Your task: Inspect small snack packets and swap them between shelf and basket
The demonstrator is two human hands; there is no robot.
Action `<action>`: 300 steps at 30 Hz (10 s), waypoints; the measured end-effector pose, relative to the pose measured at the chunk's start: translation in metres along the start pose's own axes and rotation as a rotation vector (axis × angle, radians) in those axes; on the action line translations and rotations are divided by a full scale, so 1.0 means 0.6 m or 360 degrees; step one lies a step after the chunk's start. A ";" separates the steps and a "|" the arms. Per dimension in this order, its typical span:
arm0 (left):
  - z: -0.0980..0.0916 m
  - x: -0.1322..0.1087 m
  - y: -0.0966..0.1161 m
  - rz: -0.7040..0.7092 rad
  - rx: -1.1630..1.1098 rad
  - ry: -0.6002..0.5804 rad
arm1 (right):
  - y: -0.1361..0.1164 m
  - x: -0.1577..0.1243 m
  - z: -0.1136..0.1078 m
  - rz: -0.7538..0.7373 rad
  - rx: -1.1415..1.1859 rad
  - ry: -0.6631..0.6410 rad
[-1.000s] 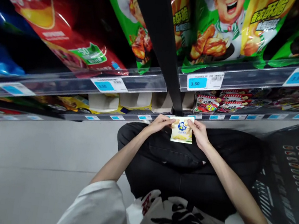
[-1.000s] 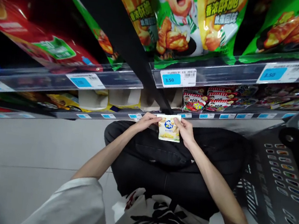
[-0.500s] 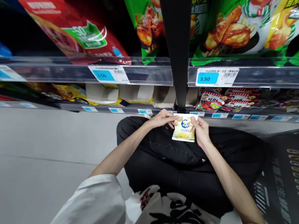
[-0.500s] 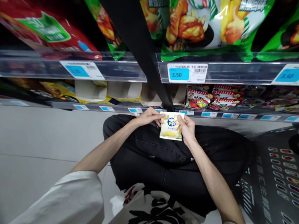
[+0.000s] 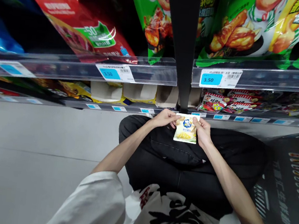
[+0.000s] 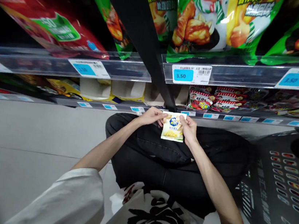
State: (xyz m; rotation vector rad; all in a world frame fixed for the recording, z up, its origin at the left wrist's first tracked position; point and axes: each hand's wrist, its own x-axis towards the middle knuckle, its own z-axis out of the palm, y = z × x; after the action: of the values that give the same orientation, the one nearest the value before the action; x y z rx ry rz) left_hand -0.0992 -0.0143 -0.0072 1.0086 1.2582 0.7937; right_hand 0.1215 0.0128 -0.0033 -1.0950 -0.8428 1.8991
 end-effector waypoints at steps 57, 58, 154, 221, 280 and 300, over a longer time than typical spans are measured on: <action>-0.003 0.001 0.001 -0.0021 -0.0059 -0.0008 | -0.008 -0.002 0.006 -0.0105 -0.0100 0.0071; -0.003 0.002 0.001 -0.0019 -0.0062 -0.0014 | -0.008 -0.002 0.006 -0.0105 -0.0106 0.0072; -0.003 -0.003 0.010 -0.0069 -0.0118 -0.0021 | 0.010 0.009 -0.003 0.0313 -0.0096 0.0059; 0.101 -0.110 -0.050 -0.0124 -0.0784 0.0023 | -0.011 -0.010 0.005 -0.0001 -0.0144 -0.0019; 0.108 -0.104 -0.043 -0.0077 -0.0192 0.0092 | -0.012 0.000 -0.007 -0.0230 -0.0224 0.0178; 0.105 -0.104 -0.046 -0.0011 -0.0150 0.0021 | -0.026 -0.010 0.007 -0.0269 -0.0226 0.0152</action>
State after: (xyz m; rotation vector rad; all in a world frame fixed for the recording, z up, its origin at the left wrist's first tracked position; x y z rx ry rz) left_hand -0.0486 -0.0924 -0.0080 0.9240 1.2236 0.8480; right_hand 0.1246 0.0144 0.0137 -1.1516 -0.9953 1.6555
